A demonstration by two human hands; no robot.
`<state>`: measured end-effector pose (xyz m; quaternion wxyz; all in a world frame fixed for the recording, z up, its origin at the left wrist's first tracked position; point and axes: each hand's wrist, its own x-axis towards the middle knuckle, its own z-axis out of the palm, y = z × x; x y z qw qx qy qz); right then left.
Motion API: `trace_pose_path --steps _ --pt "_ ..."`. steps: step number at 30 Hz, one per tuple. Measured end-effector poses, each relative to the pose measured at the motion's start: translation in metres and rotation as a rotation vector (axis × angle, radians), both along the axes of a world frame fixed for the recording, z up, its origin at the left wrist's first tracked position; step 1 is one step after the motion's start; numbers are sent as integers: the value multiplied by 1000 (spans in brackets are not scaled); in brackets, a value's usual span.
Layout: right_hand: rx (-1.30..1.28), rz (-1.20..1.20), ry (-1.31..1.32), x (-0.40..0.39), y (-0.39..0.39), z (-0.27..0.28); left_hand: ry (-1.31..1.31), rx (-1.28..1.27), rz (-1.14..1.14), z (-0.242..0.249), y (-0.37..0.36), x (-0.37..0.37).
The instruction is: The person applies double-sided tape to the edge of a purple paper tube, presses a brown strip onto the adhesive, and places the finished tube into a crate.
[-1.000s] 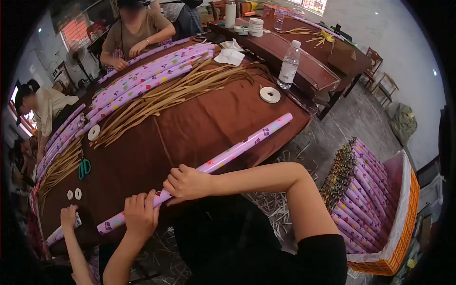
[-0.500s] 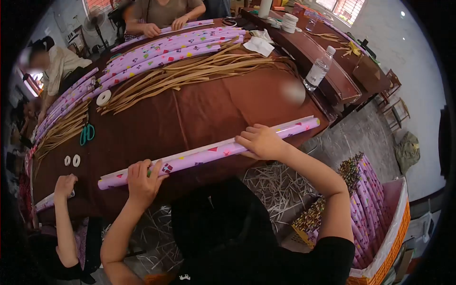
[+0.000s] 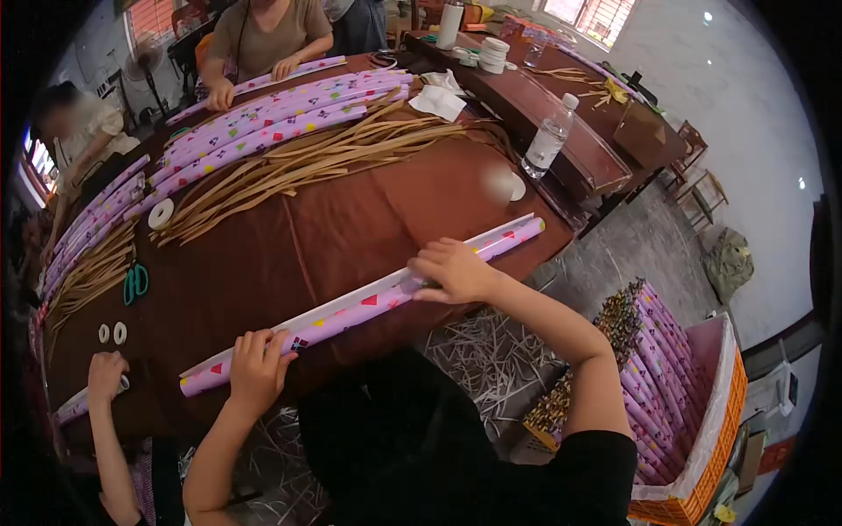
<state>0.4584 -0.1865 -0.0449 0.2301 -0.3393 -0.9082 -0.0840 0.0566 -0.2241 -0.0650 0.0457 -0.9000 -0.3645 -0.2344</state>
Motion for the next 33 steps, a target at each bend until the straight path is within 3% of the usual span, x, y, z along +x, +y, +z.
trace_pose_path --steps 1,3,4,5,7,8,11,14,15,17,18,20,22,23,24,25,26,27,29,30,33 --pt "7 -76 123 8 5 5 -11 -16 0 0 1 0" --pt "163 -579 343 40 40 0 -24 -39 13 1 -1 0" --pt "251 -852 163 67 55 -3 -19 -41 5 1 0 0" --pt "372 -951 -14 98 68 -9 -14 -43 1 1 0 0" --pt "130 -1210 -134 126 73 -17 -10 -40 11 3 -1 0" --pt "-29 -1275 -147 136 78 -19 -7 -37 5 3 -1 0" --pt "-22 -1244 -54 157 90 -35 -3 -27 24 1 -1 -2" --pt "-321 -1425 -55 151 97 -15 -12 -36 26 4 -4 -1" --pt "-324 -1386 -30 124 90 6 -22 -31 27 2 -3 -3" --pt "-72 -1015 84 69 75 31 -45 -6 26 -4 -2 -4" --pt "-171 -798 165 35 73 44 -63 -15 28 -5 -4 -4" --pt "-789 -200 676 -46 57 62 -110 -9 3 -8 -2 -5" --pt "-1268 196 695 -124 46 72 -44 34 -1 -13 -1 -7" --pt "-1432 290 533 -152 46 76 -98 12 12 -19 -1 -6" --pt "-1770 426 530 -169 59 49 -127 -77 25 -34 2 -5" --pt "-1891 476 671 -196 56 37 -162 -163 32 -44 4 -6" --pt "-2012 519 817 -221 53 28 -112 -118 -44 -13 0 -6" --pt "-2178 570 798 -231 61 19 -117 -117 -12 -13 -1 -7" --pt "-2277 649 864 -239 91 -15 -87 -50 15 -17 -4 -8" --pt "-2218 713 967 -242 85 1 -86 -79 50 -20 -5 -6" --pt "-2235 848 893 -225 98 1 -161 -89 38 -17 -6 -8"
